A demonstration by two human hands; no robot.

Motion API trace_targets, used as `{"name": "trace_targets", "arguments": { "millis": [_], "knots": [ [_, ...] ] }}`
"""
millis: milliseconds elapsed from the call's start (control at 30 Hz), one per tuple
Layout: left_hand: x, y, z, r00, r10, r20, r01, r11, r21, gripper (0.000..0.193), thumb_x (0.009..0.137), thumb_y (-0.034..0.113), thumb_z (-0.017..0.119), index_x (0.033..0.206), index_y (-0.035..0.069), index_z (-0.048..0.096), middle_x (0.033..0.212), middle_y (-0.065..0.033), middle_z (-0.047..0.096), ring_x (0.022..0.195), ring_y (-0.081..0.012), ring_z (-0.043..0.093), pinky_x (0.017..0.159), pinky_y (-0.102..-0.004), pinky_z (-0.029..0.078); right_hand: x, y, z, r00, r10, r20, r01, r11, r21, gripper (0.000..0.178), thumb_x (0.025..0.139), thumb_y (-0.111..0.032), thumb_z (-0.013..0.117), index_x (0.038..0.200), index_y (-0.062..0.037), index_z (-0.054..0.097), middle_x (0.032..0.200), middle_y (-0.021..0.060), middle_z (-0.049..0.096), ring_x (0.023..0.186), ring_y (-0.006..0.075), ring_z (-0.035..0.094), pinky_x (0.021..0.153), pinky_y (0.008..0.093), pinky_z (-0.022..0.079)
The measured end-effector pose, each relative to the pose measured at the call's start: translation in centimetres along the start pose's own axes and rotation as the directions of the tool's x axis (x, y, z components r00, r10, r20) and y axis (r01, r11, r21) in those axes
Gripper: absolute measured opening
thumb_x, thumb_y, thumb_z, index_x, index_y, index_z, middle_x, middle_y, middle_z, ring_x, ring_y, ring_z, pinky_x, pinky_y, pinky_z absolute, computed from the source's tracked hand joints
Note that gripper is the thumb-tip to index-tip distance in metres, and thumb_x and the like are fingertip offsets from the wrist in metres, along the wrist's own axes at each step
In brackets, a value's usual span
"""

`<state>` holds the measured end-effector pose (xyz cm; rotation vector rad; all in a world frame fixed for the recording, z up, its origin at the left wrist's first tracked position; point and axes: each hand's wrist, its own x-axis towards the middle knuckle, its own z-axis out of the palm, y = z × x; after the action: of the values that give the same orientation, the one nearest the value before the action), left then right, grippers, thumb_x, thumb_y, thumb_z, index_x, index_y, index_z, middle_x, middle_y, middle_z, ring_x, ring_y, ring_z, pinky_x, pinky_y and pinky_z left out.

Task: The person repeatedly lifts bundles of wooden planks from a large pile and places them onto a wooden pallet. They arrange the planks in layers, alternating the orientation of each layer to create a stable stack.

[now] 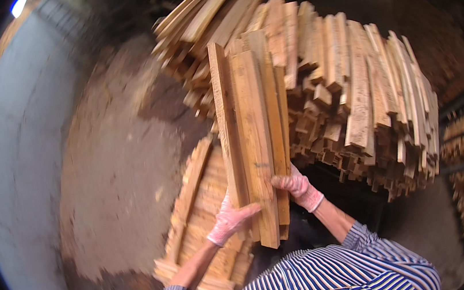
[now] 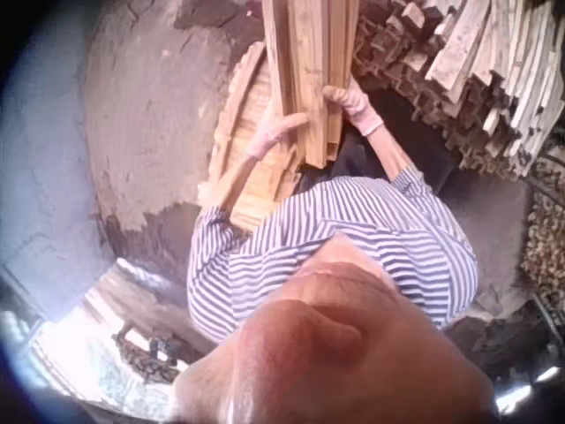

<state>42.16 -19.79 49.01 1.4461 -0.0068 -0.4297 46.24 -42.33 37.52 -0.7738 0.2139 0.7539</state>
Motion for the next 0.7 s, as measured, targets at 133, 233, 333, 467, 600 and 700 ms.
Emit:
{"name": "trace_targets", "arguments": {
  "millis": [133,233,333,467,600,700],
  "knots": [
    [-1.9,-1.6,-8.7,0.976,-0.216,0.012,0.212,0.947,-0.243,0.078,0.082,0.014,0.083,0.148,0.005,0.042,0.12,-0.0122,0.067,0.106,-0.0169,0.066,0.082,-0.0272,0.057,-2.7,4.8,8.1,0.978,-0.179,0.109,0.209,0.882,-0.423,0.079,0.085,-0.026,0.076,0.151,-0.0062,0.036,0.119,0.0026,0.054,0.089,0.0106,0.046,0.075,0.0237,0.039],
    [-3.5,-1.1,-12.4,0.953,-0.198,-0.23,0.134,0.954,-0.268,0.07,0.075,0.005,0.084,0.137,0.003,0.053,0.112,-0.01,0.071,0.101,-0.0192,0.068,0.089,-0.0358,0.057,0.2,5.2,11.4,0.93,-0.227,0.289,0.35,0.787,-0.508,0.096,0.072,-0.022,0.092,0.148,-0.0032,0.038,0.135,0.0075,0.057,0.117,0.0181,0.056,0.098,0.0331,0.05],
    [-7.0,0.1,-12.7,0.902,0.1,-0.421,-0.196,0.962,-0.192,0.063,0.072,-0.001,0.083,0.13,0.004,0.059,0.11,-0.0073,0.071,0.1,-0.0182,0.068,0.086,-0.0355,0.058,4.0,4.9,16.6,0.892,-0.253,0.376,0.402,0.823,-0.401,0.112,0.06,-0.025,0.099,0.15,-0.0035,0.035,0.133,0.0089,0.057,0.124,0.0211,0.053,0.109,0.0367,0.043],
    [-9.8,-4.9,-16.6,0.825,0.233,-0.514,-0.126,0.964,0.235,0.062,0.078,0.016,0.086,0.131,0.005,0.057,0.117,-0.0095,0.069,0.105,-0.0223,0.067,0.087,-0.0361,0.057,8.6,4.0,21.3,0.862,-0.218,0.457,0.437,0.777,-0.454,0.125,0.047,-0.022,0.103,0.15,-0.0041,0.034,0.137,0.0087,0.054,0.129,0.0217,0.05,0.111,0.036,0.042],
    [-11.8,-11.9,-19.6,0.892,0.176,-0.417,-0.042,0.949,0.312,0.043,0.093,0.021,0.07,0.132,0.006,0.059,0.117,-0.008,0.069,0.1,-0.0204,0.066,0.082,-0.0298,0.055,13.6,6.8,19.1,0.884,0.139,0.447,0.272,0.623,-0.733,0.124,0.041,-0.021,0.104,0.145,-0.0066,0.039,0.14,0.0083,0.052,0.131,0.0224,0.048,0.111,0.0379,0.041],
    [-11.4,-19.5,-20.8,0.969,0.018,-0.247,0.141,0.78,0.61,0.044,0.101,0.031,0.058,0.141,0.012,0.054,0.128,-0.0048,0.066,0.118,-0.0226,0.059,0.095,-0.0342,0.051,17.9,11.2,13.5,0.877,0.406,0.257,-0.07,0.637,-0.767,0.12,0.046,-0.019,0.102,0.146,-0.0086,0.038,0.141,0.0076,0.052,0.129,0.0231,0.05,0.111,0.0384,0.042]
  ]
}}
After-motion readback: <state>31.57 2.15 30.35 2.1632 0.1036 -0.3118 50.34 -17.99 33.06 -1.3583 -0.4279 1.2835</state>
